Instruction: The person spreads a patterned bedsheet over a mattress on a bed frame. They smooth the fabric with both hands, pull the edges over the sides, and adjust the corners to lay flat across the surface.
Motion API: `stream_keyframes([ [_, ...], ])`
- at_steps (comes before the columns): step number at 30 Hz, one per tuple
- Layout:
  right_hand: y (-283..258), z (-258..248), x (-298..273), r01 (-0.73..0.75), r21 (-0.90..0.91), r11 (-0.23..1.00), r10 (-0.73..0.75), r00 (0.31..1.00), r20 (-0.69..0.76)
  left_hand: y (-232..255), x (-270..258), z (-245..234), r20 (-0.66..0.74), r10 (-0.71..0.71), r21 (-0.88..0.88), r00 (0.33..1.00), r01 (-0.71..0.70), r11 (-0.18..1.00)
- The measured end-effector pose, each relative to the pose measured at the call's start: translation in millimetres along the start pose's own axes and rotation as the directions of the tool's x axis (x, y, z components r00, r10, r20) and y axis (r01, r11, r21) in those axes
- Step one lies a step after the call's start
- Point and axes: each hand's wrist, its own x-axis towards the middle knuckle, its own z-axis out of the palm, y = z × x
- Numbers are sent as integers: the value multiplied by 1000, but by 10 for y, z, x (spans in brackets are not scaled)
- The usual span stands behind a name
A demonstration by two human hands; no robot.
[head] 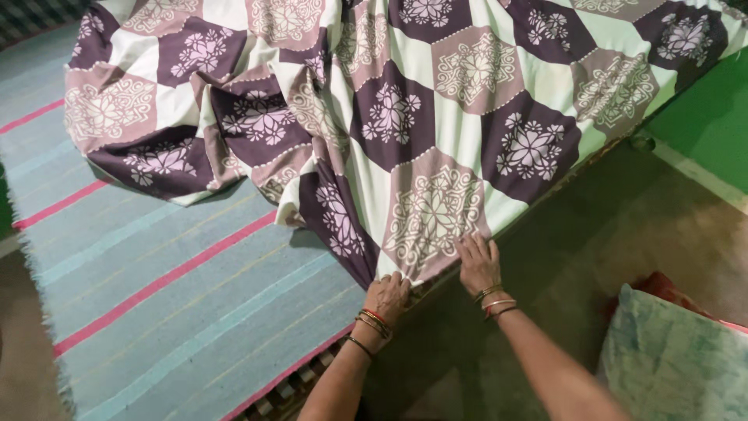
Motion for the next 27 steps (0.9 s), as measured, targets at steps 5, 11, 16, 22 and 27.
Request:
stream_keyframes([
  [5,-836,-286,254,232,217,948,-239,971,7,-284,91,-231,-126,65,-194,990,-89,977],
  [11,-1199,-137,226,186,419,889,-226,973,48,-944,-94,-316,-91,137,-54,986,-142,988],
  [16,-1442,-367,329,27,417,908,-85,989,122,-1059,-317,-252,-83,191,-199,978,-204,958],
  [22,-2045,-641,785,323,465,824,-271,946,-178,-1363,-214,-74,-180,-42,-299,983,-14,954],
  [27,-2015,-254,801,109,506,856,-151,988,41,-1506,-65,-276,-100,-69,-371,993,27,928],
])
